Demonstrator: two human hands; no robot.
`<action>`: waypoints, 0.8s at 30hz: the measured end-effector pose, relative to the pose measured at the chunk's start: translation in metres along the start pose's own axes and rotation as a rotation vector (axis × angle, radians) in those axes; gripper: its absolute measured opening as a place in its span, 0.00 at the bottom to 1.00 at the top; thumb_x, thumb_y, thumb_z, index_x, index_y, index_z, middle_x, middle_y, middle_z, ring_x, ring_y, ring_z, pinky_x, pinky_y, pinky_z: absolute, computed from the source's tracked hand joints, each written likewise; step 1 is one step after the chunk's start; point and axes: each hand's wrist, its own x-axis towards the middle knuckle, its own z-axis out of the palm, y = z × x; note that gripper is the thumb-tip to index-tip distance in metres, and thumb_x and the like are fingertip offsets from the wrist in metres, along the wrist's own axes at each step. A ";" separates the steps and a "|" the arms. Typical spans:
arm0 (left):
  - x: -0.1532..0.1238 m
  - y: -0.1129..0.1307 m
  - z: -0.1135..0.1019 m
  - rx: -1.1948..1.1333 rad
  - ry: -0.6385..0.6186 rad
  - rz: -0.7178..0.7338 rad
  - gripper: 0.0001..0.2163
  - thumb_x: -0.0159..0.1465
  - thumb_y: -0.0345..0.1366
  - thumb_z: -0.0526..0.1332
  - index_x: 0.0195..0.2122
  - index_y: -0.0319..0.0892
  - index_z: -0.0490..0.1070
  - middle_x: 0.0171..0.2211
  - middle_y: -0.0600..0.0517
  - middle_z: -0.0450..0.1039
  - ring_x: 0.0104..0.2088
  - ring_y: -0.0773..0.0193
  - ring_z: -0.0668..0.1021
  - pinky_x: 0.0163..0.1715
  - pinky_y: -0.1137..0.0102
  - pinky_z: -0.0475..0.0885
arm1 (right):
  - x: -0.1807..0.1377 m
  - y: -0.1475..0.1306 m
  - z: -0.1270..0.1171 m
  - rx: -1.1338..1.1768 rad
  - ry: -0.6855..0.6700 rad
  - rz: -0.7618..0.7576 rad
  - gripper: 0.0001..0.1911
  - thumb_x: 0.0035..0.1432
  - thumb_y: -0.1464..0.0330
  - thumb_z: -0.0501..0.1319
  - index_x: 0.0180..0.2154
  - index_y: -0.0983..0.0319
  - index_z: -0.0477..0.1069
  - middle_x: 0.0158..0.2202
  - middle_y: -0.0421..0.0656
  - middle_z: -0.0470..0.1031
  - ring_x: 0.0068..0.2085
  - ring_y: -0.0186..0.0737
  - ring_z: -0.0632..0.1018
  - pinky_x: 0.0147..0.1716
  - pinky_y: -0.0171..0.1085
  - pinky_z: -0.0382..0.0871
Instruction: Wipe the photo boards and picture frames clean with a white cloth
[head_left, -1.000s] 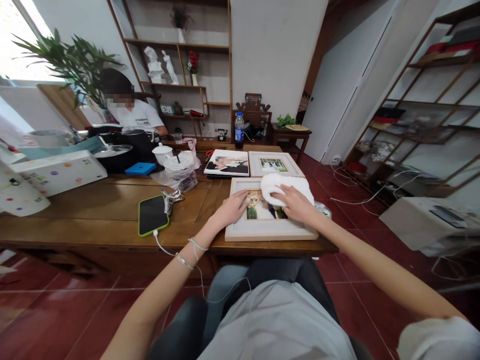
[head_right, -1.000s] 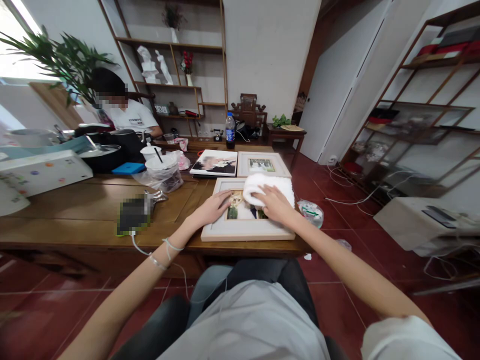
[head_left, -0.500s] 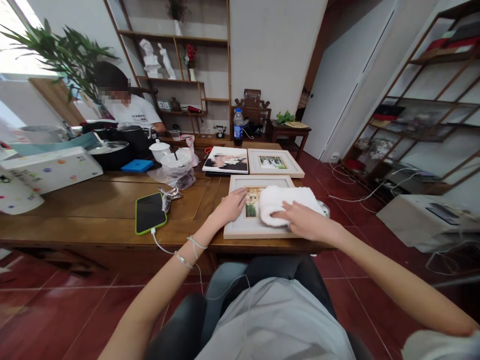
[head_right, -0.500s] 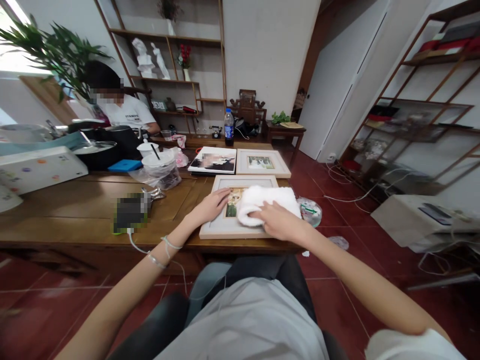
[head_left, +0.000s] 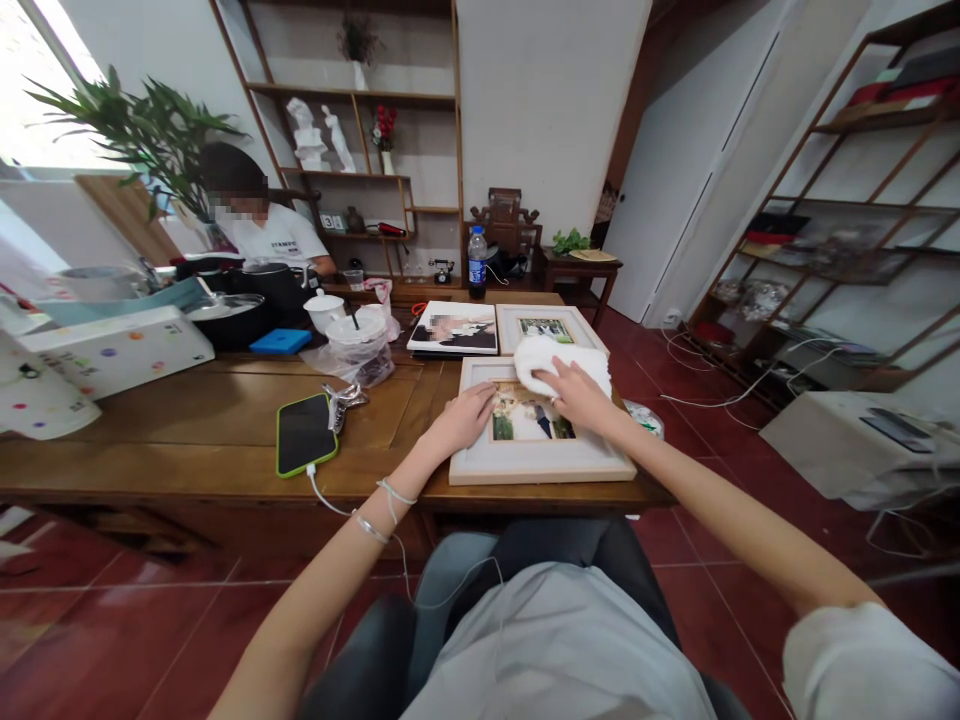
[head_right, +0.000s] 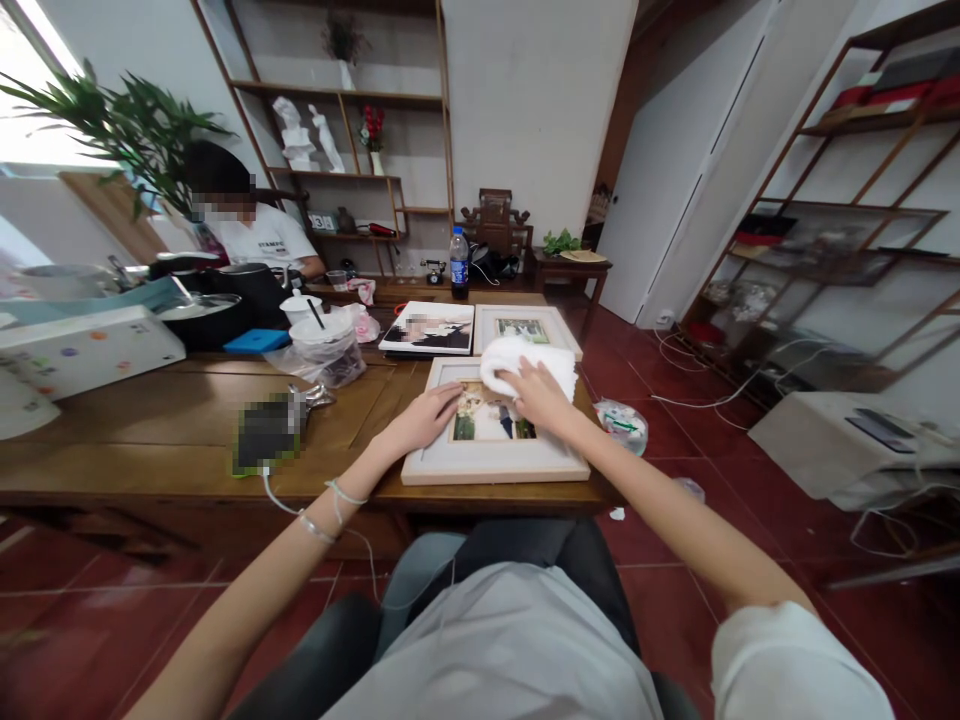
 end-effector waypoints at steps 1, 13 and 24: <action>0.000 0.000 0.000 -0.002 0.000 -0.003 0.19 0.69 0.37 0.48 0.57 0.38 0.65 0.59 0.43 0.64 0.60 0.57 0.66 0.59 0.58 0.62 | 0.008 0.006 0.001 -0.008 0.013 0.016 0.32 0.53 0.79 0.51 0.61 0.63 0.59 0.58 0.57 0.63 0.61 0.54 0.63 0.58 0.52 0.53; -0.001 0.004 -0.001 -0.011 -0.011 -0.016 0.19 0.69 0.37 0.46 0.56 0.37 0.66 0.60 0.44 0.64 0.61 0.58 0.65 0.61 0.59 0.60 | -0.058 -0.039 -0.047 0.094 -0.332 -0.207 0.31 0.53 0.79 0.49 0.59 0.59 0.63 0.52 0.55 0.71 0.50 0.53 0.73 0.49 0.48 0.63; -0.001 0.003 0.000 -0.005 -0.010 0.002 0.18 0.69 0.37 0.46 0.56 0.38 0.66 0.60 0.44 0.64 0.61 0.58 0.65 0.60 0.59 0.61 | -0.072 -0.045 -0.032 0.118 -0.205 -0.145 0.34 0.49 0.77 0.55 0.59 0.58 0.63 0.62 0.52 0.61 0.60 0.52 0.65 0.57 0.50 0.57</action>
